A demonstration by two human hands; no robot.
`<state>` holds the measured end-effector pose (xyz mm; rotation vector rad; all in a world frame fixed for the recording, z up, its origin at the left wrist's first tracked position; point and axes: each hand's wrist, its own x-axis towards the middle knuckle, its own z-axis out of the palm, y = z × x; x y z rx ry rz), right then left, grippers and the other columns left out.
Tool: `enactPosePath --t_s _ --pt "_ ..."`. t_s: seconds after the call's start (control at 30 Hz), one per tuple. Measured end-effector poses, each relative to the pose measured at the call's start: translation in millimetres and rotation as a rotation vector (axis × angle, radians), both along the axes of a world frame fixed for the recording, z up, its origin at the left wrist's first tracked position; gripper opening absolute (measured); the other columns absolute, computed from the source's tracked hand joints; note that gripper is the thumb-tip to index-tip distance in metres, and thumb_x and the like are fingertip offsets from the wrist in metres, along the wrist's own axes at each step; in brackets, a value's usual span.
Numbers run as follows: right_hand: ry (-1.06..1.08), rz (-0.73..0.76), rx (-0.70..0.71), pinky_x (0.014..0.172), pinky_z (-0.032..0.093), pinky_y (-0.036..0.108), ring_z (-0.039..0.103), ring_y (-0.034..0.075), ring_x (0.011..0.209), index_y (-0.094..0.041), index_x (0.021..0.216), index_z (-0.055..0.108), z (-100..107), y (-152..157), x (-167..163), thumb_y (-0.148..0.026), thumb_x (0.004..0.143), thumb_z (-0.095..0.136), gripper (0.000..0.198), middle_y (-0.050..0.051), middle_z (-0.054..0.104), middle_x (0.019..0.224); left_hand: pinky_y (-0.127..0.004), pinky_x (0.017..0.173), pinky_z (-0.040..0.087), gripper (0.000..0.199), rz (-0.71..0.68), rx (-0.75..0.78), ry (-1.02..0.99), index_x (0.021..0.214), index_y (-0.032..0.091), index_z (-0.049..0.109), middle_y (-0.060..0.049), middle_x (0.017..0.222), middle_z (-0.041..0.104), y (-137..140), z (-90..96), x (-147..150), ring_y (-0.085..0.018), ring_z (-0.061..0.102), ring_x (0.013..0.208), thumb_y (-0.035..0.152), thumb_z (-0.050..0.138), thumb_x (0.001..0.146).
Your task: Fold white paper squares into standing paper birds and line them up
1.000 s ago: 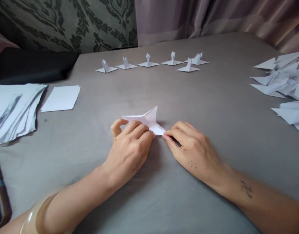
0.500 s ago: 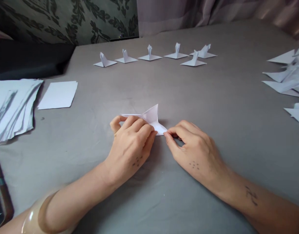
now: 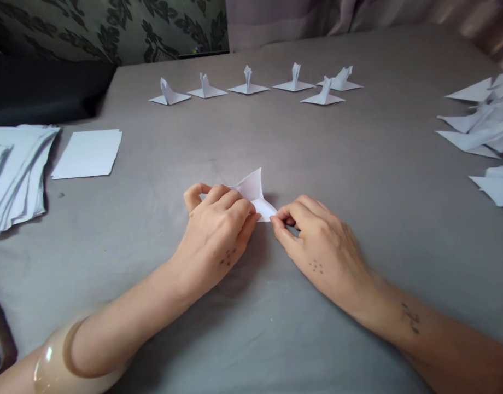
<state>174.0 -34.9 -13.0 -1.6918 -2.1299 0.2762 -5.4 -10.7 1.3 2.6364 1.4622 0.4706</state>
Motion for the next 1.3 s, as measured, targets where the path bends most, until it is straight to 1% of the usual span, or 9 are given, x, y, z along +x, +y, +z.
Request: enactPosePath --t_s 0.23,0.4,0.53,0.6,0.67,0.8,0.9,1.07,1.3 --pt "0.096 -0.017 -0.164 0.055 0.034 0.027 0.054 0.012 0.063 -0.022 0.077 0.057 5.4 7.9 9.5 -0.029 0.087 0.060 0.012 0.000 0.062 0.082 -0.043 0.089 0.028 0.022 -0.040 -0.010 0.041 0.081 0.020 0.061 -0.002 0.076 0.065 2.4 2.3 -1.6 -0.019 0.057 0.080 0.024 0.045 0.095" --pt "0.158 -0.001 -0.255 0.058 0.039 0.025 0.054 0.011 0.063 -0.022 0.077 0.060 8.9 14.3 20.4 -0.024 0.084 0.060 0.008 -0.002 0.062 0.081 -0.044 0.090 0.028 0.023 -0.056 -0.003 0.048 0.082 0.019 0.061 -0.002 0.078 0.066 3.1 1.4 -2.7 -0.019 0.057 0.082 0.023 0.044 0.095" --pt "0.249 -0.025 -0.293 0.055 0.041 0.024 0.054 0.011 0.059 -0.022 0.080 0.064 6.9 15.6 29.2 -0.026 0.081 0.063 0.004 -0.002 0.063 0.074 -0.045 0.090 0.028 0.024 -0.063 0.033 0.045 0.080 0.019 0.061 -0.003 0.077 0.066 4.1 -3.1 -3.2 -0.020 0.057 0.083 0.025 0.044 0.095" --pt "0.328 -0.034 -0.238 0.056 0.043 0.024 0.056 0.011 0.060 -0.023 0.087 0.065 5.7 13.8 28.8 -0.025 0.081 0.063 0.007 -0.003 0.064 0.073 -0.046 0.090 0.028 0.024 -0.061 0.046 0.050 0.079 0.019 0.061 -0.003 0.078 0.067 4.4 -5.3 -3.4 -0.020 0.057 0.084 0.025 0.044 0.095" --pt "0.379 0.008 -0.127 0.062 0.046 0.024 0.059 0.011 0.066 -0.023 0.092 0.065 5.0 10.1 23.7 -0.020 0.084 0.060 0.009 -0.002 0.066 0.077 -0.046 0.090 0.027 0.025 -0.069 0.058 0.051 0.079 0.019 0.061 -0.004 0.079 0.067 4.4 -6.5 -3.7 -0.021 0.057 0.084 0.025 0.044 0.095" --pt "0.319 0.231 0.056 0.078 0.048 0.027 0.062 0.014 0.083 -0.020 0.095 0.065 3.5 -1.1 7.8 -0.010 0.090 0.049 0.020 0.001 0.069 0.091 -0.046 0.089 0.028 0.028 -0.077 0.069 0.045 0.076 0.018 0.060 -0.004 0.078 0.066 3.6 -5.7 -3.8 -0.020 0.056 0.083 0.025 0.042 0.096" --pt "0.171 0.296 0.068 0.083 0.048 0.031 0.061 0.018 0.092 -0.017 0.099 0.065 3.3 -9.2 0.8 -0.005 0.091 0.043 0.026 0.005 0.068 0.096 -0.045 0.088 0.028 0.028 -0.059 0.050 0.044 0.075 0.018 0.060 -0.004 0.076 0.064 2.2 -4.3 -3.7 -0.020 0.054 0.083 0.025 0.042 0.096" --pt "-0.005 0.287 0.062 0.084 0.049 0.035 0.058 0.021 0.095 -0.016 0.093 0.065 6.3 -16.6 -2.5 -0.007 0.092 0.043 0.024 0.009 0.065 0.102 -0.046 0.087 0.027 0.017 0.023 0.032 -0.021 0.083 0.020 0.064 -0.006 0.095 0.066 -0.3 -3.5 -3.3 -0.025 0.049 0.099 0.026 0.051 0.092" --pt "-0.102 0.287 0.101 0.082 0.050 0.036 0.055 0.021 0.088 -0.012 0.111 0.063 3.5 -19.1 -7.6 -0.007 0.091 0.043 0.029 0.010 0.061 0.098 -0.043 0.082 0.030 0.014 0.149 -0.090 -0.065 0.080 0.019 0.065 -0.006 0.099 0.065 0.2 -4.2 -1.7 -0.026 0.047 0.100 0.028 0.058 0.087"
